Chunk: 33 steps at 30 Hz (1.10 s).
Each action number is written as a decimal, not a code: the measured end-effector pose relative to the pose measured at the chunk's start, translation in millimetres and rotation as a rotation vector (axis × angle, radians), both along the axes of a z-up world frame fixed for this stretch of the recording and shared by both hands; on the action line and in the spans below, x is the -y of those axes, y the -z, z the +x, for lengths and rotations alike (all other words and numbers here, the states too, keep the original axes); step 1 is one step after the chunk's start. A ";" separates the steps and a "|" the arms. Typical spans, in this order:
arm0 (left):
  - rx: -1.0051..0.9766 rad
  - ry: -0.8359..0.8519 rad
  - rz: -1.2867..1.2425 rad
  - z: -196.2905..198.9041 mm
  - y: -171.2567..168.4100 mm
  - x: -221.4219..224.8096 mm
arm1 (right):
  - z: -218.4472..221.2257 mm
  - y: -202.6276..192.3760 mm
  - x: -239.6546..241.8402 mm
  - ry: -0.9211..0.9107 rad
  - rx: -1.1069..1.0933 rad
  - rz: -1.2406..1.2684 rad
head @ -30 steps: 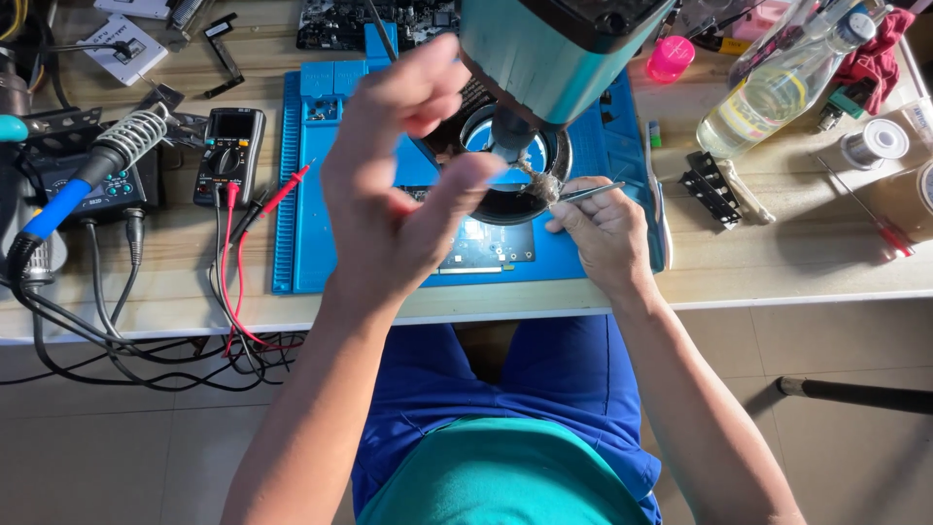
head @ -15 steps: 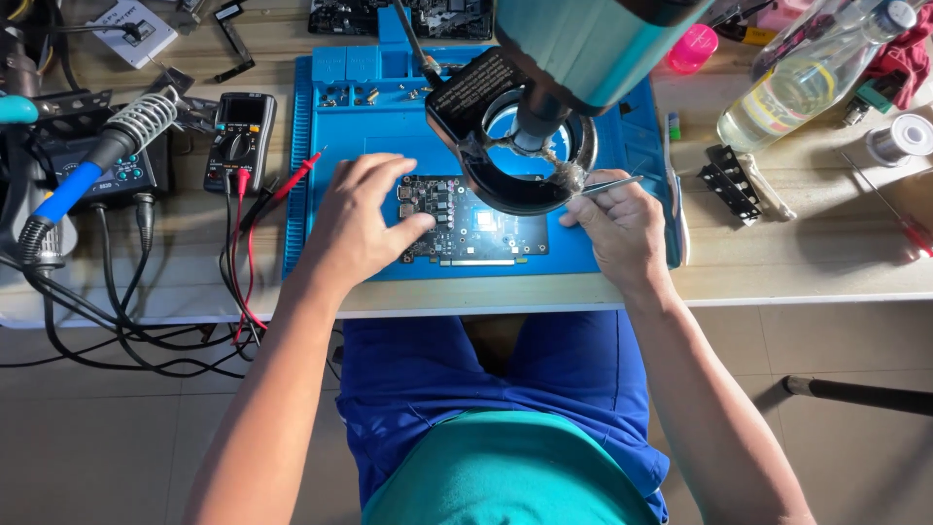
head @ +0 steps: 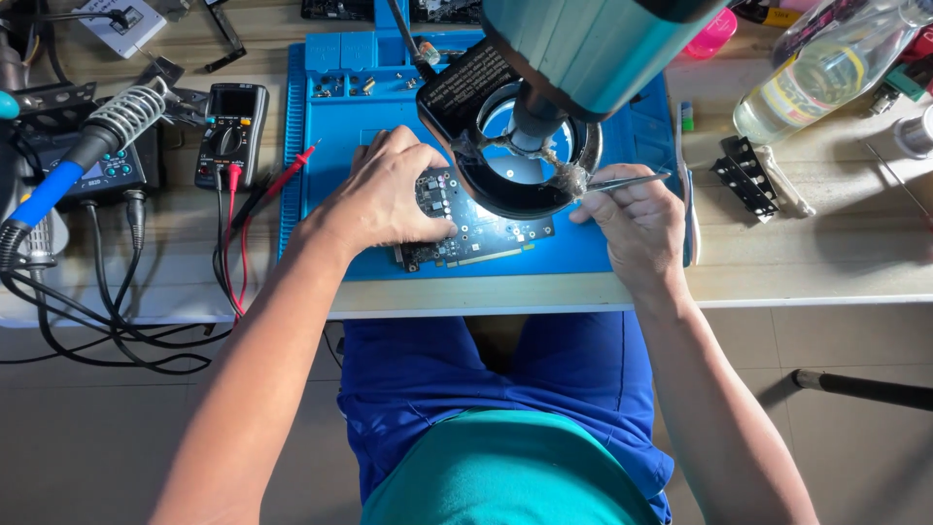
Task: Using a hot air rework station and tweezers to reflow or replace components on a circuit board.
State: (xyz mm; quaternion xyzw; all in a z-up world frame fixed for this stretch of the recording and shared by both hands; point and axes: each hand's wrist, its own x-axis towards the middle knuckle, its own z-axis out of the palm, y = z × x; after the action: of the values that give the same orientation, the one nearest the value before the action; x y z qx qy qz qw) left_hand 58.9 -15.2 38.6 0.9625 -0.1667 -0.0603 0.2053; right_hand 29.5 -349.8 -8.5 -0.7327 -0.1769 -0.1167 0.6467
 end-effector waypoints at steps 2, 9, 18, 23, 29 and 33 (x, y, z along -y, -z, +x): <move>-0.035 -0.034 -0.086 -5.8 -6.2 1.6 | -1.7 2.0 2.3 -0.016 0.016 0.033; -0.223 -0.105 -0.233 -11.6 -35.8 -1.9 | -8.0 -9.9 -4.8 -0.086 0.096 0.139; -0.218 -0.314 -0.104 -14.9 -67.1 -29.3 | -16.0 1.9 -3.2 0.010 0.099 0.027; 0.029 -0.194 -0.280 -20.1 -60.7 -57.7 | -15.6 0.4 -4.4 0.013 0.117 0.012; 0.018 -0.281 -0.163 -38.3 -67.9 -74.3 | -16.9 -5.7 -6.1 0.027 0.126 -0.058; -0.024 -0.254 -0.182 -57.1 -73.4 -75.2 | -17.8 -13.3 -8.6 0.069 0.125 -0.129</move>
State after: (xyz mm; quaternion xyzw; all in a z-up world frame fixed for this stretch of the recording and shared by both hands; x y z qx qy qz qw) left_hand 1.8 60.0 112.0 0.9524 -0.0460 -0.0300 0.2997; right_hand 11.7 -341.2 4.9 -0.7697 -0.1988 -0.1730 0.5815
